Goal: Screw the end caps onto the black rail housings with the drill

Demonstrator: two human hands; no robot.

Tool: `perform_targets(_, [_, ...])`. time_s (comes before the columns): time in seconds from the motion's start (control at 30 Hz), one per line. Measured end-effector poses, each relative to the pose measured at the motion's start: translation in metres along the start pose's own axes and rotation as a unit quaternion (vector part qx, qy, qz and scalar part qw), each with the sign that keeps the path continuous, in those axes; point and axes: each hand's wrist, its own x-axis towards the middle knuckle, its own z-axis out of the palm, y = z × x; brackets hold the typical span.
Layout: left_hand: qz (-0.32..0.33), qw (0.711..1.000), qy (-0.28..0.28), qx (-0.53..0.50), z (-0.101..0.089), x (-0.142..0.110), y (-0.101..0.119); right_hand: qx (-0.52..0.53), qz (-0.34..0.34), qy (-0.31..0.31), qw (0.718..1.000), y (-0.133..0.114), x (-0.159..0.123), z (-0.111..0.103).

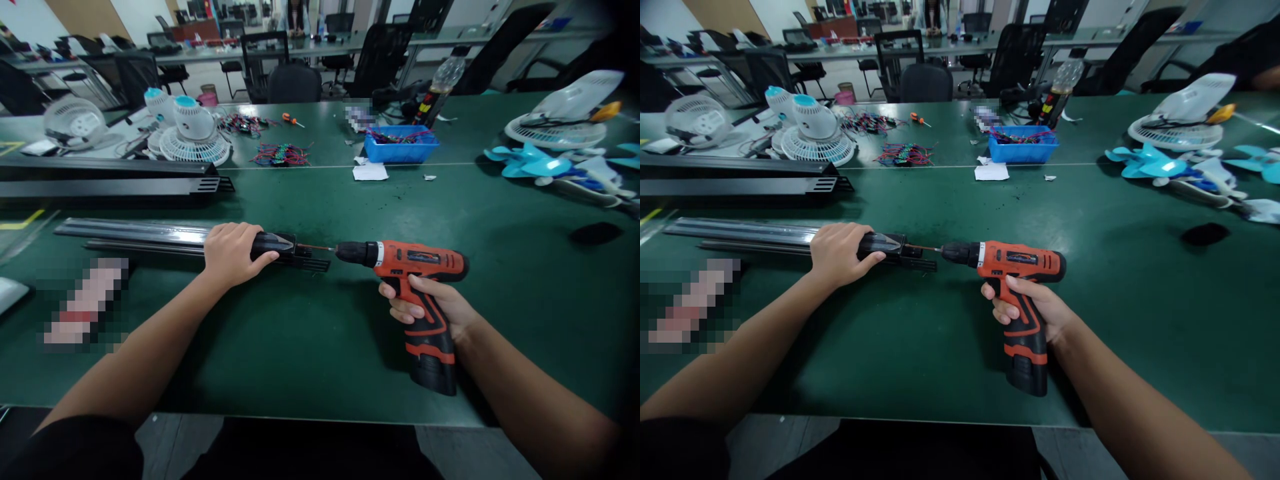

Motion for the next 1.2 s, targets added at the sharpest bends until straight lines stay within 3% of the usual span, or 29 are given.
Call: perform_targets(1.2, [0.001,1.000,-0.008,0.004,-0.0001,-0.0001,-0.0007,-0.015,0.001,-0.003,1.000,0.0011,-0.0001,-0.0003])
